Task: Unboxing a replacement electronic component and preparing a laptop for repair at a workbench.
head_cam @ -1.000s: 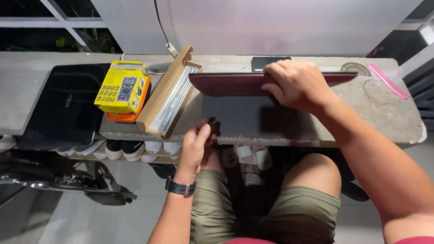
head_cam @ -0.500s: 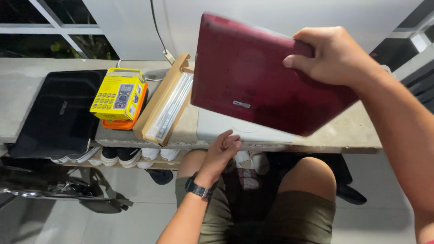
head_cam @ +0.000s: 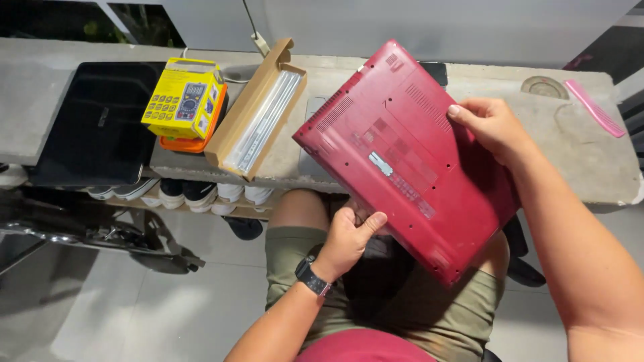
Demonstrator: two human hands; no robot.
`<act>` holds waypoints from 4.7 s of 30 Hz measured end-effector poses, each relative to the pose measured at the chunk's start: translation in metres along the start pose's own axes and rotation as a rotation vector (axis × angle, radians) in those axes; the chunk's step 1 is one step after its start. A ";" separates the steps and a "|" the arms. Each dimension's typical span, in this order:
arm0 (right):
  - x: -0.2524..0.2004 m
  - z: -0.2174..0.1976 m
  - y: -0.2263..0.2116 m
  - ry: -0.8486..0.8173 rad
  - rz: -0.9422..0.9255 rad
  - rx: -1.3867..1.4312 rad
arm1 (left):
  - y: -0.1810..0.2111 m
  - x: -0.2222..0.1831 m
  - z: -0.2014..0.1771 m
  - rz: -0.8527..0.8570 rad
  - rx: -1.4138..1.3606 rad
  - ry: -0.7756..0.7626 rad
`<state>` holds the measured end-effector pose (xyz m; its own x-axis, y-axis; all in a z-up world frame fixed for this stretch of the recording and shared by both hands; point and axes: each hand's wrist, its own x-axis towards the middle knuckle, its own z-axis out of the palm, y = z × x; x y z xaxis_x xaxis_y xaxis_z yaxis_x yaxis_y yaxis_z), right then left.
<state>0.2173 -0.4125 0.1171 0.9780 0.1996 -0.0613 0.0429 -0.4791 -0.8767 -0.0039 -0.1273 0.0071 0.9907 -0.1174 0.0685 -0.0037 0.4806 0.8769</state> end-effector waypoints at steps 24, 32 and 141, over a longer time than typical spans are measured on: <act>0.011 0.032 0.040 -0.242 0.068 0.129 | -0.012 -0.036 -0.002 -0.173 0.070 -0.179; 0.005 0.013 0.024 -0.187 0.000 0.109 | -0.010 -0.041 0.002 -0.206 0.110 -0.166; -0.130 -0.095 0.083 -0.519 0.158 0.358 | -0.084 -0.047 -0.038 -0.573 -0.683 0.304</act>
<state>0.1128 -0.5589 0.0975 0.7369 0.5802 -0.3469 -0.2523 -0.2400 -0.9374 -0.0453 -0.1294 -0.0873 0.8102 -0.3085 -0.4983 0.4805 0.8365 0.2633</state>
